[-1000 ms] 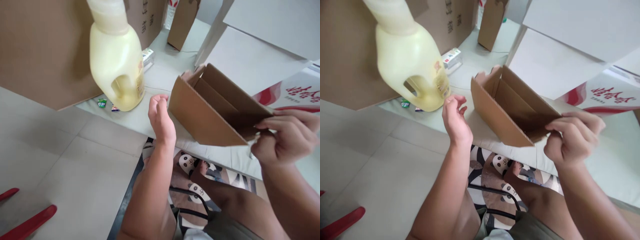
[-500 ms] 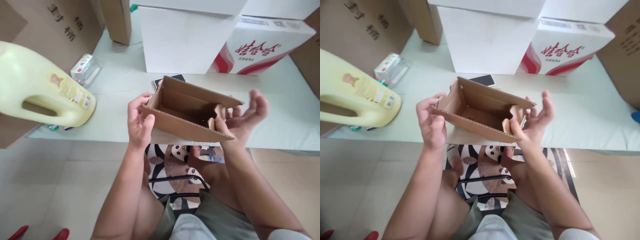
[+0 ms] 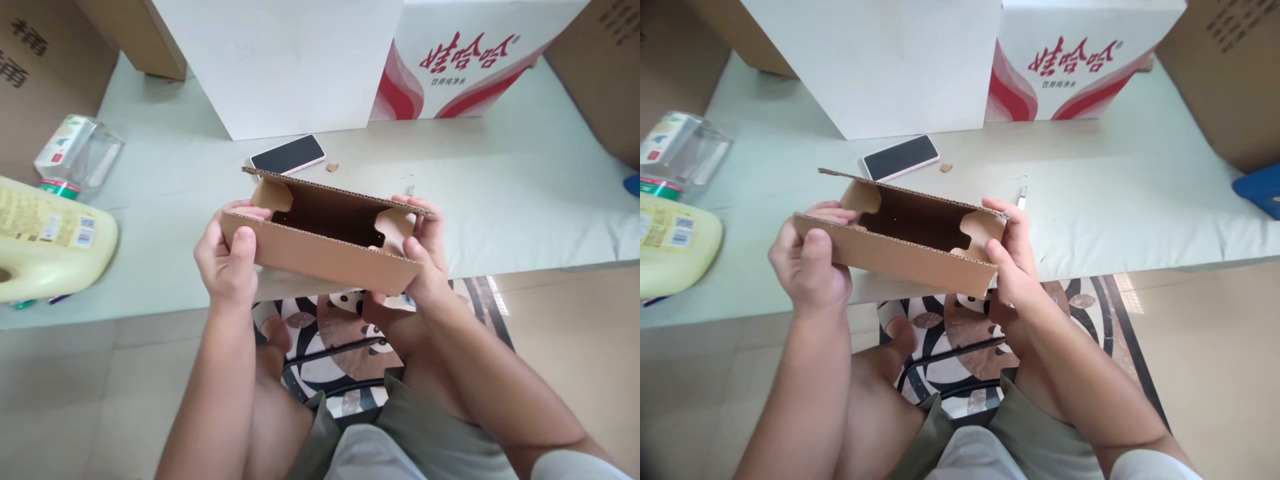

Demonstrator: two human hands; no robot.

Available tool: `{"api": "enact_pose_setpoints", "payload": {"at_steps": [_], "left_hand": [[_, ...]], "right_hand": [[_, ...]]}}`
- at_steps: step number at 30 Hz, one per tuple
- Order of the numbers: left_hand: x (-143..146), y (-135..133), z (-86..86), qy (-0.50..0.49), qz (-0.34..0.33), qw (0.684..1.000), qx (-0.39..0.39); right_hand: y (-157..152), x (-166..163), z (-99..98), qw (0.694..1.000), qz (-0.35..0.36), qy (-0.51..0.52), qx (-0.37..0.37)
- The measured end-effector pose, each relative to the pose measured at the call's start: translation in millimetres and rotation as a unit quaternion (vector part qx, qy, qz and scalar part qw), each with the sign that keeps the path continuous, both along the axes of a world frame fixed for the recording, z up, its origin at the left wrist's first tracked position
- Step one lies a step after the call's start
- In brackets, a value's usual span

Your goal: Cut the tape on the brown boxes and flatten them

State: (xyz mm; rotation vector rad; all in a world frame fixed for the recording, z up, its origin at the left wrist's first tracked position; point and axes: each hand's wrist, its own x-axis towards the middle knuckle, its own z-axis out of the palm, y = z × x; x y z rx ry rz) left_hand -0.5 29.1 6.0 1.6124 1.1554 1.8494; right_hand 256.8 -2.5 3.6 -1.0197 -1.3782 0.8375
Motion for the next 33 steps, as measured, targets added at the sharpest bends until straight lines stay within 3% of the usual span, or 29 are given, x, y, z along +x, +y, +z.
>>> {"api": "enact_pose_setpoints", "payload": {"at_steps": [4, 8, 15, 25, 33], "left_hand": [[2, -2, 0.6, 0.014, 0.012, 0.999, -0.027], [-4, -3, -3.7, 0.039, 0.012, 0.999, -0.036], [-7, -7, -0.6, 0.082, -0.011, 0.996, -0.039], [8, -6, 3.1, 0.103, 0.066, 0.992, -0.038], [7, -2, 3.1, 0.056, 0.053, 0.997, -0.032]], "right_hand": [[0, -2, -5.4, 0.997, 0.036, 0.052, 0.040], [-1, -3, -5.1, 0.998, 0.021, 0.028, 0.056], [-2, 1, -0.8, 0.998, -0.032, -0.046, -0.006], [1, -7, -7.2, 0.998, -0.044, -0.032, 0.026], [3, 1, -1.2, 0.999, -0.025, -0.016, 0.025]]}}
